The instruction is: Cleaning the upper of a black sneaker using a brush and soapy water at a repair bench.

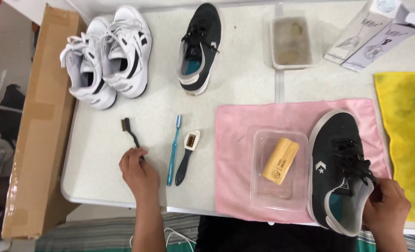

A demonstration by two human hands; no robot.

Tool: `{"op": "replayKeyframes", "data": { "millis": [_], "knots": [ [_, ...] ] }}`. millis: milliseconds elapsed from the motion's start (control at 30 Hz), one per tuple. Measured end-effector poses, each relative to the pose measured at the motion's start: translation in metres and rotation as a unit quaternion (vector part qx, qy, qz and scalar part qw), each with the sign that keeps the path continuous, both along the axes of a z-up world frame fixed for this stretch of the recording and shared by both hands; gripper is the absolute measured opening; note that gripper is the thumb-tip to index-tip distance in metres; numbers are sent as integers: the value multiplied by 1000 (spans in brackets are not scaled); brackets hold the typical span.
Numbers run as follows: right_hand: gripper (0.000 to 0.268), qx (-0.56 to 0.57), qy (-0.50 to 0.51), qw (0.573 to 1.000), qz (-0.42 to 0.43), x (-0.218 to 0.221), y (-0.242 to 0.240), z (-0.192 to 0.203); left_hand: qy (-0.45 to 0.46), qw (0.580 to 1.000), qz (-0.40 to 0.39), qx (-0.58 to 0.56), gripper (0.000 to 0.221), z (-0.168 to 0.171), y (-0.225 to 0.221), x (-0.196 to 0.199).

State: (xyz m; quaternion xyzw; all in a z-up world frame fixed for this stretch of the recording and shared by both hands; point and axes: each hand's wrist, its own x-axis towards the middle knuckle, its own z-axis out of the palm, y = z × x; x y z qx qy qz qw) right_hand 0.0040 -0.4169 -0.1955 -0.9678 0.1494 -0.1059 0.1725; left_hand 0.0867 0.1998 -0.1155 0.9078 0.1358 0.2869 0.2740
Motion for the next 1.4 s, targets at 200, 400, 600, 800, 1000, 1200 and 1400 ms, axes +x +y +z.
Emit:
{"op": "replayKeyframes", "data": {
  "millis": [200,400,600,800,1000,1200,1400],
  "knots": [
    [37,-37,-7,999,24,6,-12,-15,58,995,33,-80,40,6,-1,-3],
    [34,-33,-26,999,33,16,8,3,29,995,30,-92,39,7,-2,-3],
    [28,16,-51,998,42,33,32,33,-39,999,2,-23,42,4,0,0],
    [30,41,-6,998,53,38,37,40,-181,975,6,128,31,50,-61,-20],
    [23,60,-58,990,110,39,50,62,-66,965,-250,-51,37,70,-205,-16],
    [11,26,-93,991,97,37,56,64,-90,947,-294,89,67,20,-253,8],
    [6,52,-149,983,89,34,56,70,5,960,-279,19,80,54,-255,-8]
  ]
}}
